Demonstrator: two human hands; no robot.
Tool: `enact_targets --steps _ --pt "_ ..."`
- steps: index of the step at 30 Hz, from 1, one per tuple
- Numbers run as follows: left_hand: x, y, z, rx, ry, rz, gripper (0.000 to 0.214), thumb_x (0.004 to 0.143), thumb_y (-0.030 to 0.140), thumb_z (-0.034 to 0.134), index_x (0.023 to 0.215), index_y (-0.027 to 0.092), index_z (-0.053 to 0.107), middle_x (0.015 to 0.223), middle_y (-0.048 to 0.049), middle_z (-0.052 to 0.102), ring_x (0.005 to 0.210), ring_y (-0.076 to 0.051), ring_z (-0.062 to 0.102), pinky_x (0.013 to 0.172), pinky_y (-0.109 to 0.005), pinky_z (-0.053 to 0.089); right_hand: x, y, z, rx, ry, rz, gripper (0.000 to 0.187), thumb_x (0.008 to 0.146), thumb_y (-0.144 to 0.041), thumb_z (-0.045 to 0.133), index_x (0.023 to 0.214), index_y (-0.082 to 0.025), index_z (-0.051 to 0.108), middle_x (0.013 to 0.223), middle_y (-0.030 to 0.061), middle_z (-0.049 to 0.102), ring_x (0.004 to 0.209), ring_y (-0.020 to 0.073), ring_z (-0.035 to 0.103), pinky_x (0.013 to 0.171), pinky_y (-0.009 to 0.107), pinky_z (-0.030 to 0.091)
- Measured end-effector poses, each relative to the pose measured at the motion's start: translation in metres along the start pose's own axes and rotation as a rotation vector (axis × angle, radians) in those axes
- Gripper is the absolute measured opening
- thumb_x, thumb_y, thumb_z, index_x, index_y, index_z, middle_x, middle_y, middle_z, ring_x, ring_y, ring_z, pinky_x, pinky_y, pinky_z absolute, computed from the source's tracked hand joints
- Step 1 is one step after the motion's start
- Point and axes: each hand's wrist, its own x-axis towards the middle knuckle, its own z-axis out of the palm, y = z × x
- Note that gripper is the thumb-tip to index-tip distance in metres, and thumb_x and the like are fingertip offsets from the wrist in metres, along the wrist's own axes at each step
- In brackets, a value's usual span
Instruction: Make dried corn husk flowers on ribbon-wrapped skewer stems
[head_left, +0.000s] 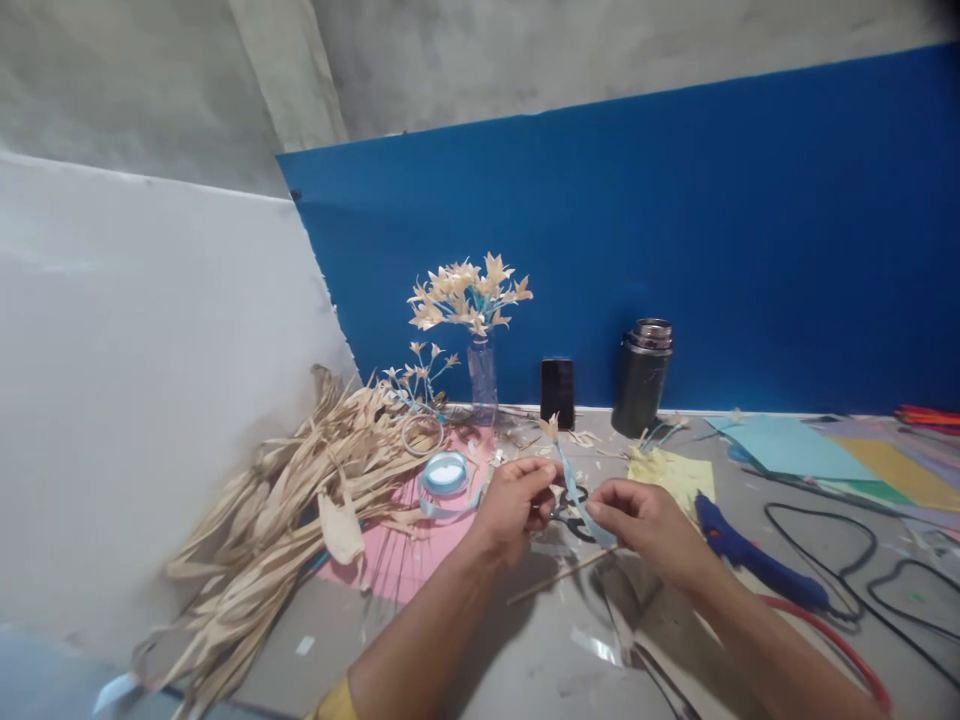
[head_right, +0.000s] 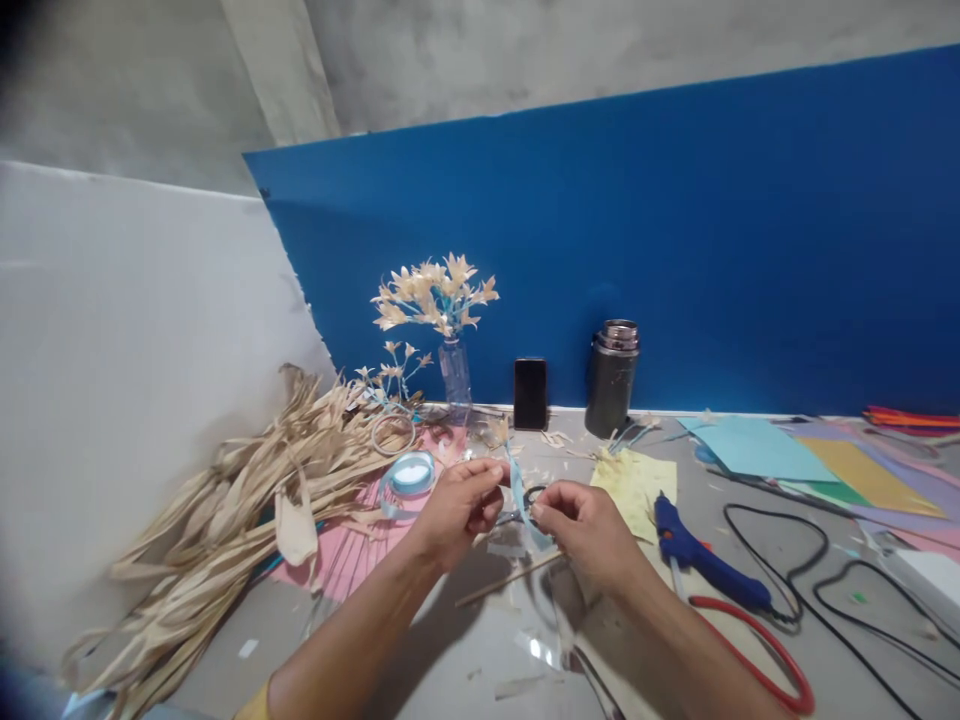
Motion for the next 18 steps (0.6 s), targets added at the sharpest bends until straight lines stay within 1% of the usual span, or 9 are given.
enact_targets --steps 2,5,7,8,12,14,16,18 --pt "0.0 -0.002 -0.001 0.008 0.004 -0.02 0.043 0.059 0.046 0.085 0.079 0.015 0.064 0.061 0.0046 0.052 0.044 -0.003 0.038 0.042 -0.018 0.013 0.002 0.003 0.001 -0.032 0.04 -0.023 0.032 0.068 -0.05 0.071 0.063 -0.021 0.06 0.057 -0.0022 0.055 0.055 0.0146 0.046 0.053 0.027 0.035" --pt "-0.001 -0.007 -0.004 0.041 0.02 -0.041 0.043 0.059 0.047 0.084 0.082 0.015 0.067 0.075 -0.0009 0.064 0.046 -0.003 0.041 0.042 -0.018 0.015 0.004 0.011 0.004 -0.08 0.107 -0.053 0.029 0.07 -0.048 0.068 0.064 -0.021 0.062 0.059 -0.0003 0.058 0.057 0.0166 0.05 0.054 0.028 0.038" --pt "-0.002 -0.013 -0.005 0.066 0.038 -0.047 0.043 0.06 0.048 0.083 0.084 0.015 0.069 0.082 -0.0032 0.067 0.047 -0.004 0.042 0.042 -0.019 0.017 0.005 0.016 0.005 -0.113 0.147 -0.07 0.027 0.073 -0.046 0.066 0.066 -0.021 0.063 0.061 0.0009 0.061 0.059 0.0177 0.052 0.055 0.029 0.039" --pt "-0.002 -0.016 -0.006 0.077 0.052 -0.051 0.043 0.061 0.05 0.082 0.083 0.015 0.069 0.083 -0.0036 0.067 0.047 -0.004 0.042 0.042 -0.019 0.018 0.006 0.018 0.007 -0.134 0.163 -0.078 0.026 0.074 -0.045 0.065 0.067 -0.021 0.064 0.062 0.0014 0.062 0.059 0.0182 0.054 0.055 0.029 0.04" --pt "-0.004 -0.028 -0.008 0.09 0.121 -0.054 0.044 0.067 0.057 0.077 0.079 0.015 0.067 0.071 -0.0015 0.061 0.048 -0.006 0.045 0.045 -0.02 0.024 0.005 0.023 0.011 -0.235 0.199 -0.101 0.023 0.079 -0.042 0.061 0.07 -0.022 0.065 0.065 0.0023 0.064 0.062 0.0201 0.057 0.059 0.031 0.042" --pt "-0.006 -0.032 -0.006 0.102 0.136 -0.035 0.042 0.069 0.056 0.076 0.076 0.016 0.065 0.062 0.0008 0.055 0.047 -0.007 0.044 0.045 -0.021 0.024 0.004 0.024 0.014 -0.266 0.195 -0.1 0.022 0.081 -0.041 0.06 0.071 -0.022 0.065 0.066 0.0024 0.065 0.063 0.0206 0.057 0.06 0.032 0.042" --pt "-0.007 -0.034 -0.004 0.137 0.14 0.004 0.034 0.068 0.048 0.078 0.074 0.016 0.065 0.056 0.0023 0.05 0.046 -0.008 0.041 0.045 -0.022 0.024 0.003 0.024 0.015 -0.271 0.189 -0.091 0.023 0.081 -0.042 0.06 0.072 -0.022 0.065 0.067 0.0025 0.066 0.064 0.0211 0.057 0.061 0.032 0.042" --pt "-0.007 -0.035 -0.003 0.183 0.141 0.044 0.023 0.067 0.035 0.078 0.074 0.016 0.068 0.057 0.0016 0.052 0.046 -0.007 0.039 0.045 -0.022 0.026 0.004 0.025 0.015 -0.26 0.187 -0.086 0.024 0.082 -0.043 0.059 0.072 -0.022 0.065 0.068 0.0027 0.066 0.066 0.0216 0.058 0.062 0.033 0.042"
